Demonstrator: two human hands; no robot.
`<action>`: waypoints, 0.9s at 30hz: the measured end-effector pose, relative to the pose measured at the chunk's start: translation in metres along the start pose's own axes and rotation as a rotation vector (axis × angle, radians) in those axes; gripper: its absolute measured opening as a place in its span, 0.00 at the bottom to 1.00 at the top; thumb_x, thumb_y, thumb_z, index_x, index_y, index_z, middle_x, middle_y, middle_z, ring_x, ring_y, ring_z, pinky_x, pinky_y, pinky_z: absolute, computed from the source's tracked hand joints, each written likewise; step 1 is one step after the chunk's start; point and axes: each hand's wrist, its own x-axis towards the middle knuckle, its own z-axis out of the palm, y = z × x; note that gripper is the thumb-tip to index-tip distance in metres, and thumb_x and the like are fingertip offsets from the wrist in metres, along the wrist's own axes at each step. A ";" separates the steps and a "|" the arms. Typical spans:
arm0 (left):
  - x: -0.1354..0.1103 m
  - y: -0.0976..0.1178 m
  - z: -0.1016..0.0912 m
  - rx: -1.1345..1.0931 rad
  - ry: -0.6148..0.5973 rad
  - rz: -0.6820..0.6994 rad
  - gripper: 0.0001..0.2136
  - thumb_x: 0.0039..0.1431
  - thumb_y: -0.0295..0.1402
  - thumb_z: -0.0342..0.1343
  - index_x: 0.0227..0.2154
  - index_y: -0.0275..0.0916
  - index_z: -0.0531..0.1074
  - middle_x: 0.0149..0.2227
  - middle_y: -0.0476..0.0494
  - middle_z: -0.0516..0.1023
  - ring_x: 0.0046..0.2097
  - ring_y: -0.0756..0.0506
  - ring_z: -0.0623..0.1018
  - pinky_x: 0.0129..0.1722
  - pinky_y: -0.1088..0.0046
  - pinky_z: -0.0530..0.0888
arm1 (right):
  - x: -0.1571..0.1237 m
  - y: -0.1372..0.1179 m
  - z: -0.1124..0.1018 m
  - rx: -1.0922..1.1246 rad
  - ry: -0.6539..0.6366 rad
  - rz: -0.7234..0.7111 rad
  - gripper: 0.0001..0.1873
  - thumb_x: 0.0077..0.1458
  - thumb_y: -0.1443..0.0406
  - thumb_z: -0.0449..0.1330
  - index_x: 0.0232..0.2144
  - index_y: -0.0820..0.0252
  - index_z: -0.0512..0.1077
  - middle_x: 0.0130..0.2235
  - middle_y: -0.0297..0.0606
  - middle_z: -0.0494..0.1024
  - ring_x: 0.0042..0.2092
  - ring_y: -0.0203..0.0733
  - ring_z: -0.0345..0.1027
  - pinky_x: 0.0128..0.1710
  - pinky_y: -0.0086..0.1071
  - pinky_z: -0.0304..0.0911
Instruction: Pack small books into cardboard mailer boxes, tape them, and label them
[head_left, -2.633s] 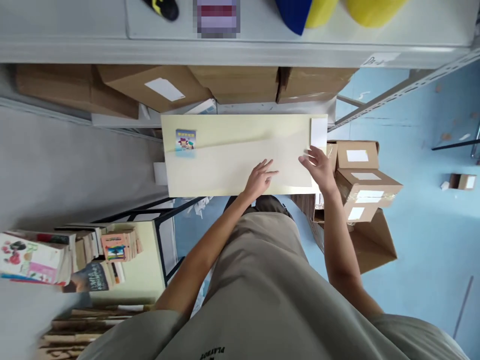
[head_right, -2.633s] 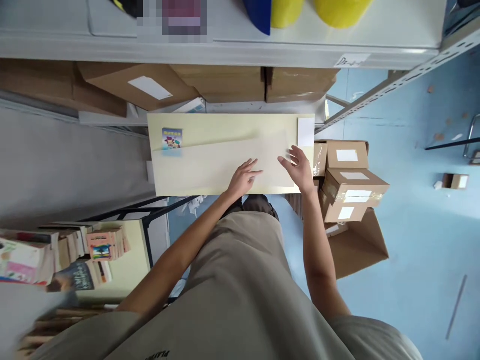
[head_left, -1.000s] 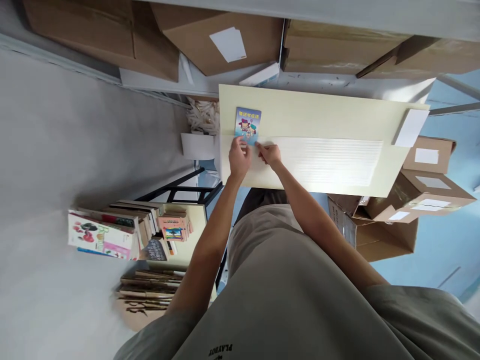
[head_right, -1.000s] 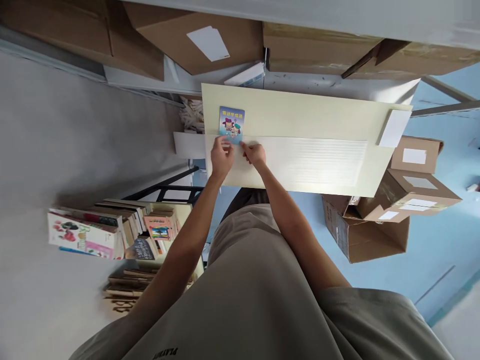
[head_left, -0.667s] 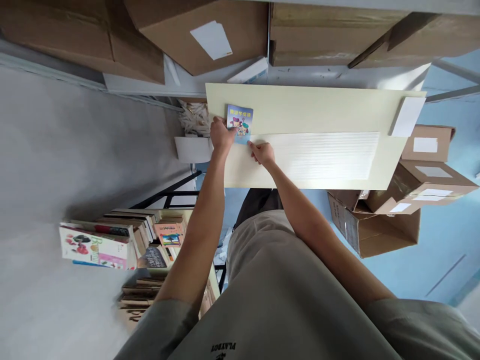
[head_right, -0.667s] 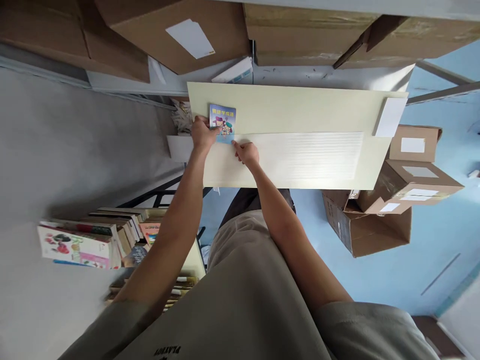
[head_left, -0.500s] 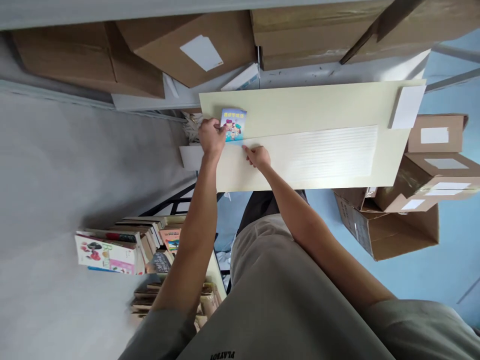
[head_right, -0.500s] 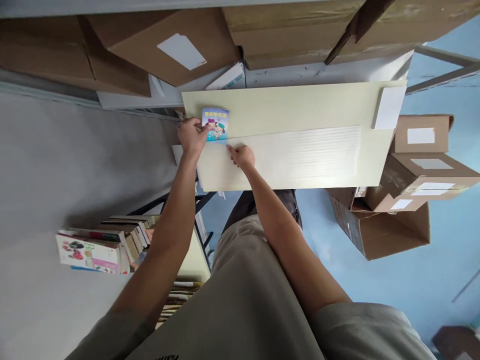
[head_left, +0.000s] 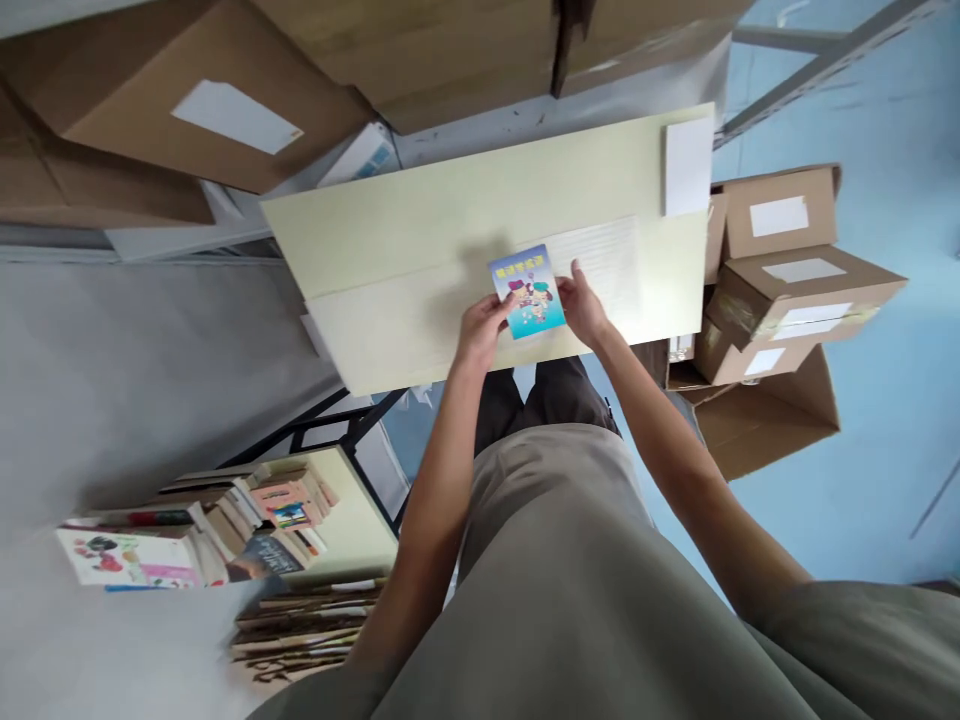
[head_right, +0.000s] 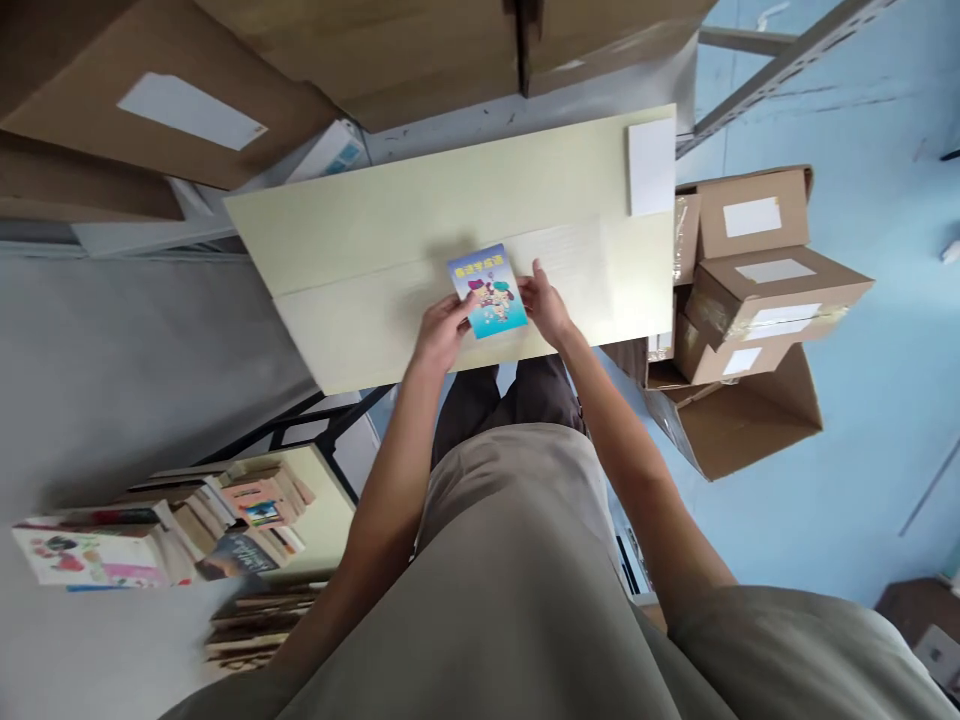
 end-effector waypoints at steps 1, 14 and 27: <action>0.008 -0.009 0.026 0.000 -0.006 -0.014 0.25 0.65 0.60 0.73 0.44 0.42 0.84 0.43 0.39 0.89 0.49 0.38 0.89 0.48 0.62 0.85 | -0.004 0.007 -0.026 0.016 0.030 0.002 0.46 0.77 0.29 0.41 0.39 0.56 0.81 0.34 0.43 0.85 0.44 0.42 0.85 0.47 0.35 0.75; 0.058 -0.057 0.147 0.356 0.458 0.127 0.14 0.67 0.46 0.69 0.30 0.46 0.75 0.33 0.48 0.83 0.39 0.42 0.81 0.45 0.67 0.75 | -0.005 0.067 -0.137 -0.114 0.366 -0.080 0.16 0.75 0.52 0.63 0.50 0.58 0.79 0.55 0.52 0.88 0.54 0.52 0.84 0.60 0.46 0.77; 0.062 -0.060 0.138 0.167 0.396 0.108 0.14 0.61 0.47 0.74 0.37 0.46 0.80 0.38 0.46 0.85 0.40 0.42 0.82 0.44 0.66 0.78 | -0.012 0.059 -0.134 -0.375 0.336 -0.078 0.09 0.77 0.58 0.61 0.45 0.56 0.77 0.48 0.48 0.88 0.50 0.52 0.82 0.59 0.47 0.75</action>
